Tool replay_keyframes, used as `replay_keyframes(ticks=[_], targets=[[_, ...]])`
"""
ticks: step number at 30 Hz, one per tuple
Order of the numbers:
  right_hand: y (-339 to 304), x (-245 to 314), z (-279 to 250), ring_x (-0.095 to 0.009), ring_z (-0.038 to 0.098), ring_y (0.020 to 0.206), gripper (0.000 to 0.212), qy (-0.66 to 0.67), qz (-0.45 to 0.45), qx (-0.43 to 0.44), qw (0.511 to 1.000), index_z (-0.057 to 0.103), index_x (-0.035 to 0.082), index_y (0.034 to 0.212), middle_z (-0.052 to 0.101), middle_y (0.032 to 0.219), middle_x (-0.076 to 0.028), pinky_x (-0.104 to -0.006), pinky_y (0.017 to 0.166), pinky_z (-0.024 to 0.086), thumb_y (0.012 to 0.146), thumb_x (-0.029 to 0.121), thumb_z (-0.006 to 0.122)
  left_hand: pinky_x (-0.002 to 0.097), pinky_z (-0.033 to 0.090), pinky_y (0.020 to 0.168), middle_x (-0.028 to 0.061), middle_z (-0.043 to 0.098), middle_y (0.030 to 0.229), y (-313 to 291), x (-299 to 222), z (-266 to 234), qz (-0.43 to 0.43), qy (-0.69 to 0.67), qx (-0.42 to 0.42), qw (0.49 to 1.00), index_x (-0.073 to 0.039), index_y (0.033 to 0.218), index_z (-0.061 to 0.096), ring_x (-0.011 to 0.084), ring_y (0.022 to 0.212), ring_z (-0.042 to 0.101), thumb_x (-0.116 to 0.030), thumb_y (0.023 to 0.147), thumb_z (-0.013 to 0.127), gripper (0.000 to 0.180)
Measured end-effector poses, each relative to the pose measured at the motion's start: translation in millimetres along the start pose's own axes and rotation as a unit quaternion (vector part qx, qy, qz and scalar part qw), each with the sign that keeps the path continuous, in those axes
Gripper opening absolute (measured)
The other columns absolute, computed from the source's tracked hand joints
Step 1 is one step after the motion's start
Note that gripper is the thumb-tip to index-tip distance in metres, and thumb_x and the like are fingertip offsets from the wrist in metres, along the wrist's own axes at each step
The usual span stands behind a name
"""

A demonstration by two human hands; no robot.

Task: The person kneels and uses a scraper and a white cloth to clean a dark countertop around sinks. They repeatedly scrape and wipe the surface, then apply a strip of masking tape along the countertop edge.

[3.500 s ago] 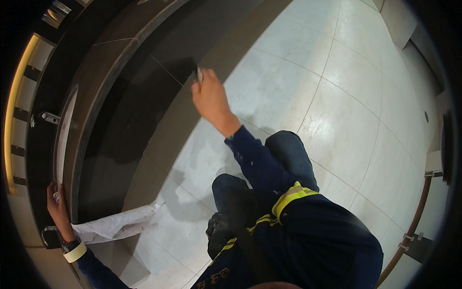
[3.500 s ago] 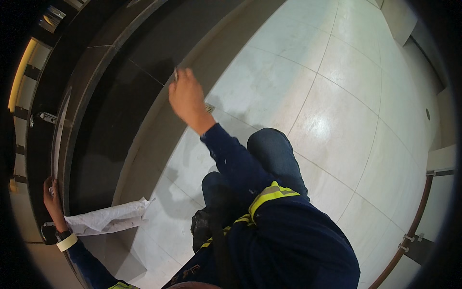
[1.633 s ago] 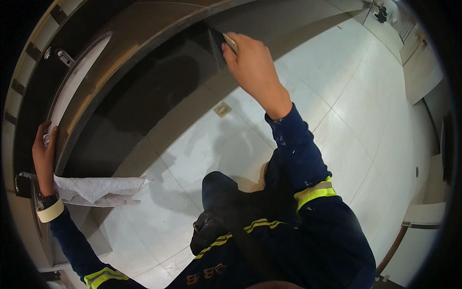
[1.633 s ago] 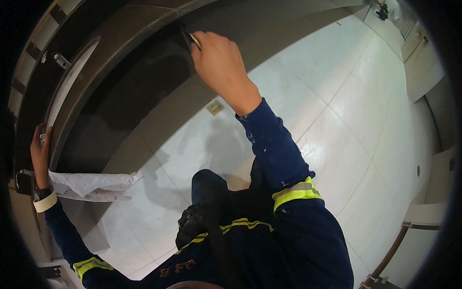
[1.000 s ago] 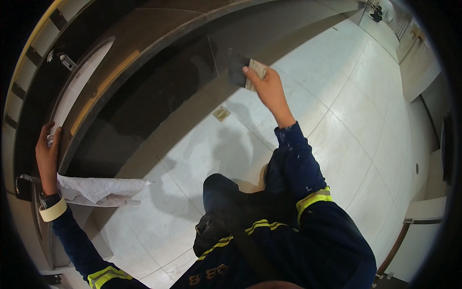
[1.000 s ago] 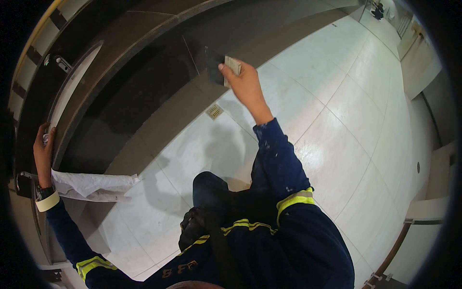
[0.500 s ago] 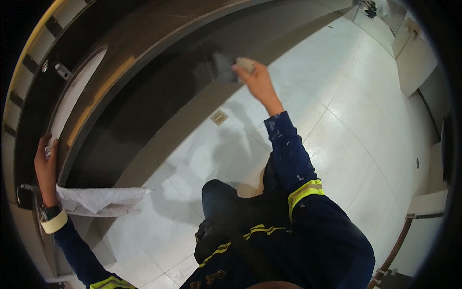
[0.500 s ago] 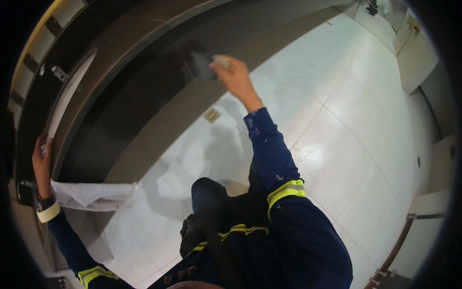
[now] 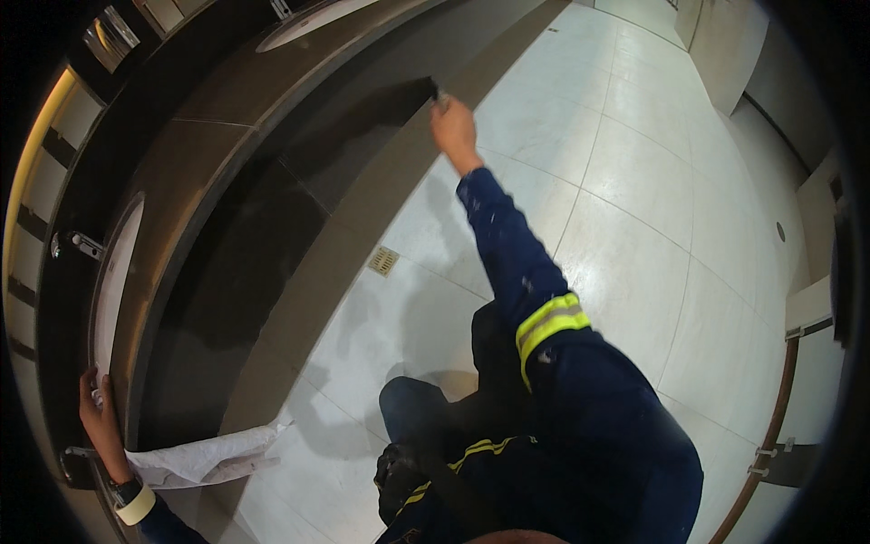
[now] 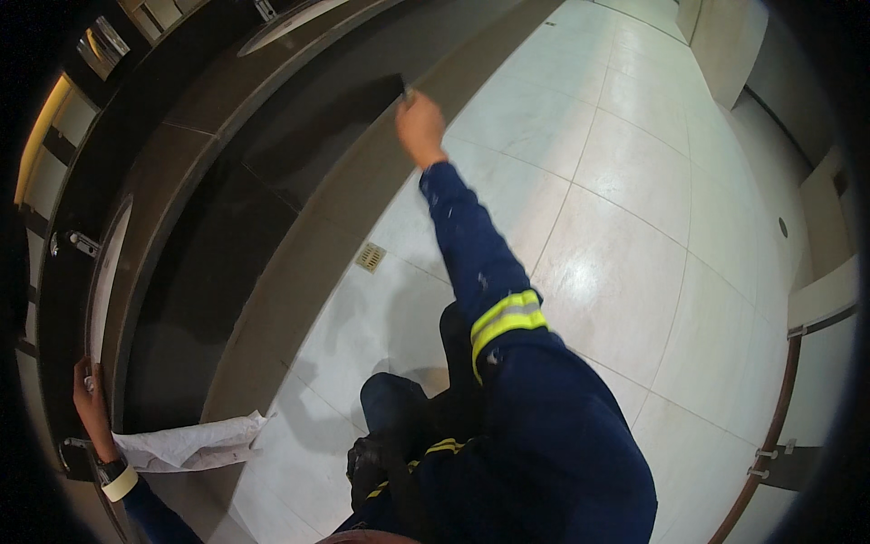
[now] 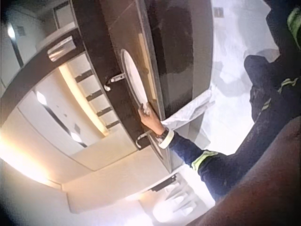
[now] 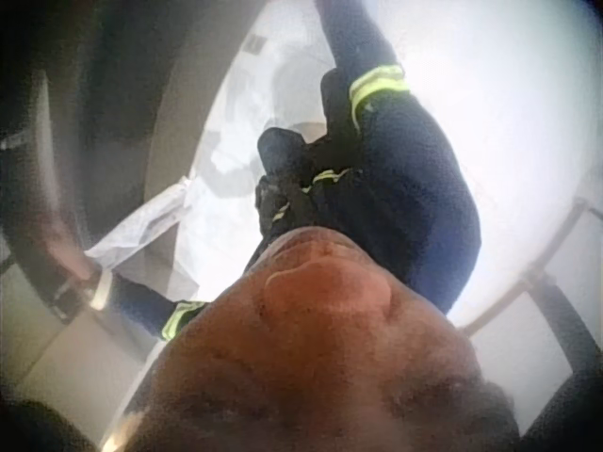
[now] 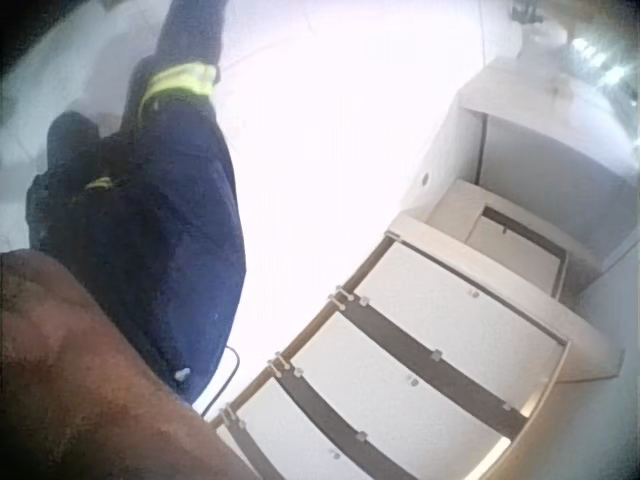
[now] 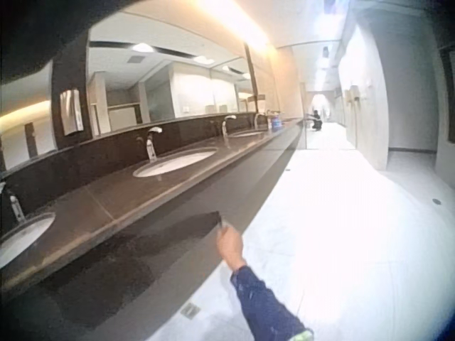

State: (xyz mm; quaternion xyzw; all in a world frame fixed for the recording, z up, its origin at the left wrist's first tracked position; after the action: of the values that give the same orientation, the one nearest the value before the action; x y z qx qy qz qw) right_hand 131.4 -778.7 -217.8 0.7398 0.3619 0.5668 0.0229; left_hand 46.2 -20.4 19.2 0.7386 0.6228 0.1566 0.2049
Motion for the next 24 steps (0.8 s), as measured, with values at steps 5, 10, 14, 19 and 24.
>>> replay_keyframes(ticks=[5,10,14,19,24], targets=[[13,-14,-1,-0.048,0.068,0.101,0.031,0.014,-0.020,-0.005,1.000,0.073,0.003,0.109,0.072,0.103,-0.027,-0.0546,0.087,0.054,0.095,0.028,0.061,0.0395,0.045,0.107,0.0198,0.067,0.134,-5,9,-4,-0.010,-0.015,0.017,1.000,-0.001,0.136,0.061,0.0281,0.124,0.063,-0.031,0.106,0.059,0.043],[22,-12,-9,-0.048,0.068,0.099,0.030,0.030,0.007,-0.024,0.999,0.073,0.003,0.107,0.072,0.101,-0.027,-0.0557,0.087,0.054,0.095,0.027,0.061,0.0387,0.045,0.108,0.0201,0.066,0.135,-4,16,-2,-0.028,-0.023,0.016,0.999,0.000,0.138,0.060,0.0276,0.125,0.062,-0.031,0.106,0.059,0.045],[-2,11,5,-0.048,0.068,0.099,0.029,0.009,-0.030,-0.006,0.999,0.073,0.002,0.107,0.072,0.102,-0.027,-0.0557,0.086,0.054,0.095,0.026,0.061,0.0386,0.045,0.107,0.0204,0.066,0.134,-8,27,-9,-0.002,0.023,0.002,1.000,0.000,0.139,0.060,0.0282,0.124,0.063,-0.032,0.106,0.059,0.046],[22,-5,-10,-0.049,0.067,0.101,0.031,0.005,0.010,-0.034,0.999,0.073,0.003,0.109,0.072,0.104,-0.027,-0.0550,0.087,0.054,0.093,0.027,0.062,0.0391,0.046,0.107,0.0209,0.066,0.134,-2,8,0,-0.012,-0.014,0.005,1.000,0.000,0.138,0.060,0.0279,0.124,0.063,-0.033,0.105,0.060,0.047],[-6,9,17,-0.050,0.067,0.101,0.034,0.015,-0.006,-0.014,1.000,0.073,0.000,0.107,0.071,0.104,-0.029,-0.0544,0.087,0.054,0.092,0.029,0.064,0.0401,0.045,0.108,0.0207,0.066,0.133,-15,51,-14,-0.026,0.002,-0.033,0.999,-0.001,0.138,0.060,0.0279,0.125,0.062,-0.035,0.105,0.060,0.048]])
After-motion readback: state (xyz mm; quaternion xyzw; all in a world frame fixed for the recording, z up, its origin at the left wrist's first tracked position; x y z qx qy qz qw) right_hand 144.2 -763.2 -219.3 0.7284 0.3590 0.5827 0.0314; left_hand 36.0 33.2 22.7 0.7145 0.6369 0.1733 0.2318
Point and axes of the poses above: each hand's wrist, its own y-axis towards the middle knuckle, its own z-axis out of the palm, x = y × z, the point moved 5 cm from there along y, towards the middle knuckle
